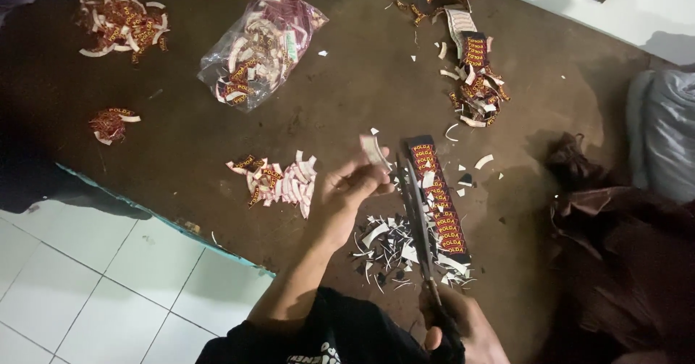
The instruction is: Using large scissors to precisely cut out printed labels or patterns from a sheet of material on a work table.
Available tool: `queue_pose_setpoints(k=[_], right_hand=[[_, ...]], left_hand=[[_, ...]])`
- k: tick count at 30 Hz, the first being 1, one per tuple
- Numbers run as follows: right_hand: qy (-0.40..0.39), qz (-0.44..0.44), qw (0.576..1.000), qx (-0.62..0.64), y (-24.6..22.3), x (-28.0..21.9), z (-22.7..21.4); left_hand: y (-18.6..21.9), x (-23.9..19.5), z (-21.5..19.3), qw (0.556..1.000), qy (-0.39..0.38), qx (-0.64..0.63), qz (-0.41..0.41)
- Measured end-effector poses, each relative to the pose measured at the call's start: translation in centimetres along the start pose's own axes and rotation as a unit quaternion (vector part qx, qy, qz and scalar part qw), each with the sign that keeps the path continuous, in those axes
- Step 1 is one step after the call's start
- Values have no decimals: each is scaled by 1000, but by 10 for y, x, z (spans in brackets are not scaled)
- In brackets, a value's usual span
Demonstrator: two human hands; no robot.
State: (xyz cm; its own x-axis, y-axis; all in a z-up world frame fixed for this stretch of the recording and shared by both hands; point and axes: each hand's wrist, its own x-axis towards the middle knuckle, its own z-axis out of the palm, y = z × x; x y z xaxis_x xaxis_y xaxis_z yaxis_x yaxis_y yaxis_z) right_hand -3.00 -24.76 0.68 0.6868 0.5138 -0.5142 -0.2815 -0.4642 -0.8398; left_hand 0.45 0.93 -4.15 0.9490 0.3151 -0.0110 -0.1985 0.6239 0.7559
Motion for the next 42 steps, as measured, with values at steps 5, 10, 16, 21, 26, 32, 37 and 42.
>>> queue_pose_setpoints(k=[5, 10, 16, 21, 26, 32, 37, 42], right_hand=[[7, -38, 996, -80, -6, 2, 3], [17, 4, 998, -55, -13, 1, 6], [-14, -71, 997, -34, -9, 6, 7], [-17, -73, 997, 1, -9, 8, 8], [-15, -63, 998, 7, -4, 12, 8], [9, -113, 993, -23, -9, 13, 9], [17, -119, 992, -29, -13, 12, 9], [23, -156, 985, -65, 7, 19, 6]], left_hand=[[17, -7, 8, 997, -31, 52, 49], [35, -14, 24, 992, -1, 110, 59], [26, -20, 23, 998, -18, 54, 28], [23, -21, 20, 996, -33, 78, 30], [29, -21, 30, 996, -10, 89, 27], [31, -18, 37, 994, 29, 107, 4], [29, -16, 38, 997, 10, 72, 10], [29, -15, 41, 996, 28, 79, -21]])
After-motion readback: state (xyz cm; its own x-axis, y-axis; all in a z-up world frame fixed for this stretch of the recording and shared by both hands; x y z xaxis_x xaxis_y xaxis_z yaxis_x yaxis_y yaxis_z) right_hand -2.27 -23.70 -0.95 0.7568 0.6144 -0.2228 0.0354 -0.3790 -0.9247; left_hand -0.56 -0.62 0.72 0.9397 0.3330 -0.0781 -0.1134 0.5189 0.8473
